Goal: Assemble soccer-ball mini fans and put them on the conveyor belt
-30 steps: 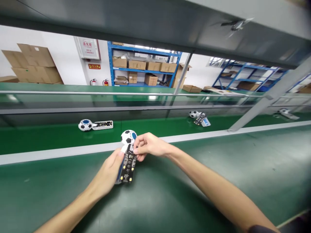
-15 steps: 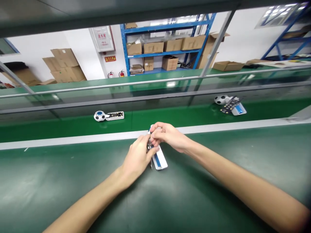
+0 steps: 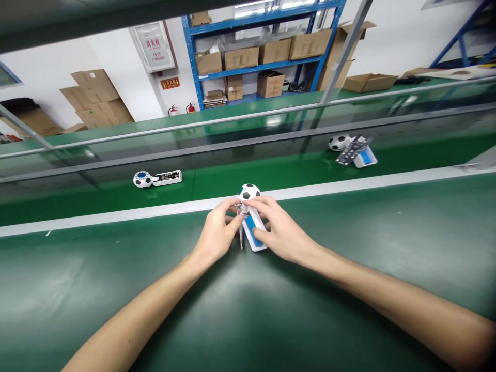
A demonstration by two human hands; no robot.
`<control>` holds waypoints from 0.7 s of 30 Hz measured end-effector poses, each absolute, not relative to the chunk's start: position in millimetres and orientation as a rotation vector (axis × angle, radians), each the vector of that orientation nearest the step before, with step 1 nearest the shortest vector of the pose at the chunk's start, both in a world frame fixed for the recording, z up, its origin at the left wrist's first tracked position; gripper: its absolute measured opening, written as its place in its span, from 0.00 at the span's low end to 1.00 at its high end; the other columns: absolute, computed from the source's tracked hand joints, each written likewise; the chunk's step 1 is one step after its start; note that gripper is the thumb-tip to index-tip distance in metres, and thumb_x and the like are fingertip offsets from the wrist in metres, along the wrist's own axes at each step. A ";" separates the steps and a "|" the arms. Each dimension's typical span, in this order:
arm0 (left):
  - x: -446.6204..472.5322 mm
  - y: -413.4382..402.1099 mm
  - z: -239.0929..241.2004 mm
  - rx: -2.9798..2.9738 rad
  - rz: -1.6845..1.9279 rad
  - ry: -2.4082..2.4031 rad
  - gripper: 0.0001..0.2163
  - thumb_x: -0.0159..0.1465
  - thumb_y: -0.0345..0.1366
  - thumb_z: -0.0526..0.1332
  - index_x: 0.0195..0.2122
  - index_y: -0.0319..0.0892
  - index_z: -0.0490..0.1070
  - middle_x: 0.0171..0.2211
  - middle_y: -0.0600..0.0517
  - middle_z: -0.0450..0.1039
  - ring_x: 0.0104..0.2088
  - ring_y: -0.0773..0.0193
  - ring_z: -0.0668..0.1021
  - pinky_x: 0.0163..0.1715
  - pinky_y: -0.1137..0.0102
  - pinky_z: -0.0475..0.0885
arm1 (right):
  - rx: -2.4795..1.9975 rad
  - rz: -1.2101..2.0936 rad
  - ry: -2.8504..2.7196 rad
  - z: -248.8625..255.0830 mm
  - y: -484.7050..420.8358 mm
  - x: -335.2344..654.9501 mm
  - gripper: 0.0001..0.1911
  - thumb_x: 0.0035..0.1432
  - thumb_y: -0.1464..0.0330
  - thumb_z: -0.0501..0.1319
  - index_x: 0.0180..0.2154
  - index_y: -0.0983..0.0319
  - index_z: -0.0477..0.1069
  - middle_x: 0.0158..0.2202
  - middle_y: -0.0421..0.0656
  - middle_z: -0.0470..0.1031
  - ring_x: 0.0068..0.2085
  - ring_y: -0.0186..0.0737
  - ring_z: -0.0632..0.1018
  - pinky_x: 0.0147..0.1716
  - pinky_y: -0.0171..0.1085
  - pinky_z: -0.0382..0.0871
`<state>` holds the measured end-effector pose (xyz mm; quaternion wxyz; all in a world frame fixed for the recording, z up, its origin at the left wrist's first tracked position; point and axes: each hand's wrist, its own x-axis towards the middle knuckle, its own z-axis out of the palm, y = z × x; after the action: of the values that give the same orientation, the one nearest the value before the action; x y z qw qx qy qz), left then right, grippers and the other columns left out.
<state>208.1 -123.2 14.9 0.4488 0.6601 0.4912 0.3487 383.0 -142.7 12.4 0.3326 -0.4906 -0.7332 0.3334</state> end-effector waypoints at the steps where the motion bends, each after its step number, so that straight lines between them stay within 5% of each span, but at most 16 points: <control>1: 208.3 -123.8 19.6 1.692 0.891 1.260 0.16 0.65 0.37 0.59 0.54 0.45 0.68 0.45 0.49 0.72 0.33 0.65 0.78 0.35 0.68 0.76 | -1.252 0.922 -1.799 6.8 -143.3 380.3 0.31 0.54 0.75 0.57 0.60 0.54 0.63 0.58 0.48 0.61 0.50 0.44 0.75 0.43 0.43 0.76; 5: 206.0 -126.1 29.5 1.981 0.886 1.424 0.15 0.65 0.32 0.57 0.53 0.46 0.71 0.46 0.50 0.73 0.39 0.62 0.79 0.45 0.64 0.75 | -1.181 0.907 -1.624 -12.1 -145.4 367.1 0.25 0.61 0.71 0.56 0.59 0.55 0.65 0.49 0.46 0.64 0.46 0.42 0.76 0.44 0.43 0.76; 10: 204.3 -126.6 24.8 1.991 0.916 1.437 0.14 0.66 0.32 0.55 0.52 0.43 0.71 0.47 0.48 0.72 0.45 0.60 0.78 0.48 0.64 0.75 | -1.284 0.434 -1.977 -7.4 -141.8 365.6 0.24 0.63 0.73 0.54 0.60 0.58 0.67 0.41 0.46 0.67 0.42 0.44 0.72 0.45 0.47 0.71; 16: 210.6 -120.7 25.4 1.904 0.862 1.414 0.15 0.64 0.30 0.56 0.51 0.41 0.71 0.47 0.47 0.73 0.42 0.61 0.80 0.45 0.65 0.75 | -1.380 0.217 -2.235 14.9 -119.9 368.2 0.12 0.64 0.73 0.56 0.43 0.65 0.77 0.42 0.49 0.70 0.40 0.43 0.73 0.39 0.40 0.68; 21: 214.9 -117.6 34.3 1.845 0.831 1.515 0.19 0.62 0.35 0.60 0.54 0.40 0.67 0.45 0.46 0.75 0.38 0.60 0.81 0.36 0.68 0.75 | -1.420 0.078 -2.340 16.9 -114.1 364.5 0.12 0.65 0.75 0.52 0.39 0.68 0.75 0.43 0.52 0.72 0.38 0.44 0.74 0.35 0.39 0.66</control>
<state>214.9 -117.6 34.3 0.3023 0.6957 0.5712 0.3136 364.5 -114.1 16.9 0.2005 -0.5079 -0.8373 0.0277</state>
